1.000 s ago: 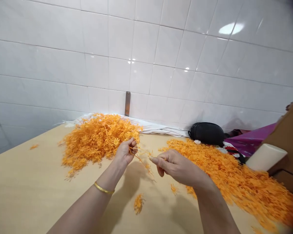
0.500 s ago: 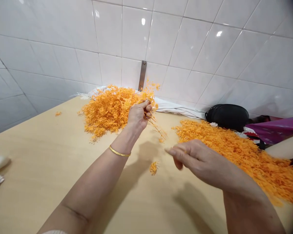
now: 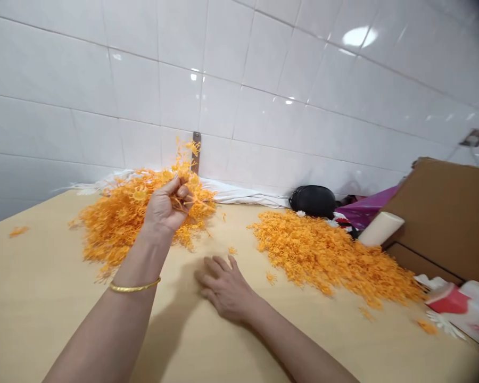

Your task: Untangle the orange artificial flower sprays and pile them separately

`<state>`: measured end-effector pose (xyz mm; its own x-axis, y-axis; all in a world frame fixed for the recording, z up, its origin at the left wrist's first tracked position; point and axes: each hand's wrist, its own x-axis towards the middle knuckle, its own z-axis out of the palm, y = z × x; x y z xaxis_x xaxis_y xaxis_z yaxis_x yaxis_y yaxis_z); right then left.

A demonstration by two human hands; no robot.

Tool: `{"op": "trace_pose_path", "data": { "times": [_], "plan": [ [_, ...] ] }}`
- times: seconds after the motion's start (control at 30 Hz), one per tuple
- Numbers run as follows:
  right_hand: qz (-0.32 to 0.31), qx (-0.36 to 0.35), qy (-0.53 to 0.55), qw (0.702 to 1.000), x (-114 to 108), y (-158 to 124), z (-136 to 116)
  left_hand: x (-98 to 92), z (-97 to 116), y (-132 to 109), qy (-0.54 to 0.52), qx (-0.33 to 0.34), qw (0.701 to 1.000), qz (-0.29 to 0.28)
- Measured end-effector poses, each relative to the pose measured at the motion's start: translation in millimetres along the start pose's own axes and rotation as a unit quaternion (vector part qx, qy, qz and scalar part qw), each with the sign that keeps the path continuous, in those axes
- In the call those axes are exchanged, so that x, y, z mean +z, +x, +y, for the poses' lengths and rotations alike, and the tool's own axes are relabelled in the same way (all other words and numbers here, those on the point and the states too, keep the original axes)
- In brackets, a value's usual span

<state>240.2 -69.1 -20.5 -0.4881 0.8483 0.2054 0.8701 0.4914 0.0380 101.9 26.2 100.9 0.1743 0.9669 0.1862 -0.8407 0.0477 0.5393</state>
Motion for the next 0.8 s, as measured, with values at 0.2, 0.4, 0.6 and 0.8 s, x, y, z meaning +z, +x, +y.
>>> {"op": "trace_pose_path", "data": {
  "times": [0.2,0.4,0.6,0.8],
  "plan": [
    [0.028,0.302,-0.111,0.946,5.1,6.7,86.8,-6.8,-53.4,-2.5,0.108,-0.167,0.980,-0.025],
    [0.152,0.387,-0.085,0.906,-10.1,-4.0,117.8,-21.7,-108.0,-7.1,0.167,-0.271,0.947,-0.052],
    [0.362,0.409,0.342,0.764,-54.5,1.5,122.4,-27.4,-114.8,-12.5,0.161,-0.276,0.942,-0.105],
    [0.256,0.299,0.693,0.604,-67.5,10.9,116.2,-27.4,-113.4,-16.6,0.229,-0.284,0.920,-0.145]
  ]
}}
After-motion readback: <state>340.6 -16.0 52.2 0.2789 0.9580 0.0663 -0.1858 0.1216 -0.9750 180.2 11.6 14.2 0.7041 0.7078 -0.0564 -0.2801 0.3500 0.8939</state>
